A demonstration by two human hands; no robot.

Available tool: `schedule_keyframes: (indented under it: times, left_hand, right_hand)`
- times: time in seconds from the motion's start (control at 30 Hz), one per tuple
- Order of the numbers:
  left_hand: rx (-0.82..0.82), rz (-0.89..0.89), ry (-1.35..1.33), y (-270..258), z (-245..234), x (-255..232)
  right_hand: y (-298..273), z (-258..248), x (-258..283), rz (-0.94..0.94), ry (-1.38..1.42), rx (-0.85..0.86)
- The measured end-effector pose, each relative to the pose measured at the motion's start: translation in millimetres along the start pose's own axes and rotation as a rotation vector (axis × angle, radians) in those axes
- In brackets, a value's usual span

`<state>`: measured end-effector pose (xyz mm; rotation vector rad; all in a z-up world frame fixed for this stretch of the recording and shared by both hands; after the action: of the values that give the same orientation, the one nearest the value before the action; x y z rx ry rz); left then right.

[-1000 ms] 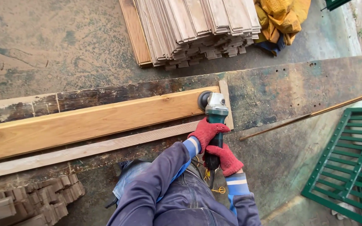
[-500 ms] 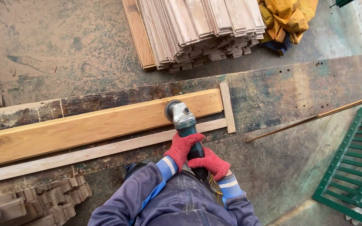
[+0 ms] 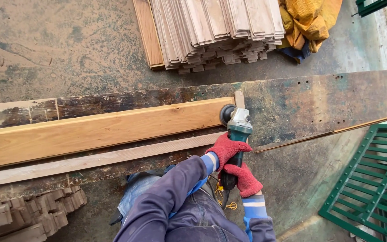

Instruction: Sanding a long piece of wood using an angle grinder with a sanding disc attachment.

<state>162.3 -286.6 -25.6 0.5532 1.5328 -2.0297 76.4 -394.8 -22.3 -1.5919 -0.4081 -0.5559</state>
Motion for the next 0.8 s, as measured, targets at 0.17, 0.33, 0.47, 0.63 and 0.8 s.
schedule_keyframes:
  times: [0.17,0.33,0.47,0.63,0.8]
  left_hand:
    - [-0.096,0.015,-0.187,-20,-53,7]
    - [-0.227,0.028,-0.371,-29,-130,32]
    - [-0.381,0.045,-0.571,-45,-199,55]
    - [-0.587,-0.132,-0.482,-103,-249,51]
    - [-0.514,-0.126,-0.465,-76,-236,65]
  right_hand:
    - [9,39,-11,0.009,-0.118,0.102]
    - [10,106,-9,0.036,-0.319,0.262]
    - [3,176,-6,0.006,-0.454,0.411]
    - [-20,239,5,0.011,-0.710,0.541]
    - [-12,215,4,0.030,-0.667,0.483]
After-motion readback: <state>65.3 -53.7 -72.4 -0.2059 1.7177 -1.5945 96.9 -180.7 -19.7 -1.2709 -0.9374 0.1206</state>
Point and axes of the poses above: each hand's wrist, its own y-axis towards the middle knuckle, its own z-axis out of the palm, x = y × z, the point moved 7 cm from there along y, towards the middle knuckle
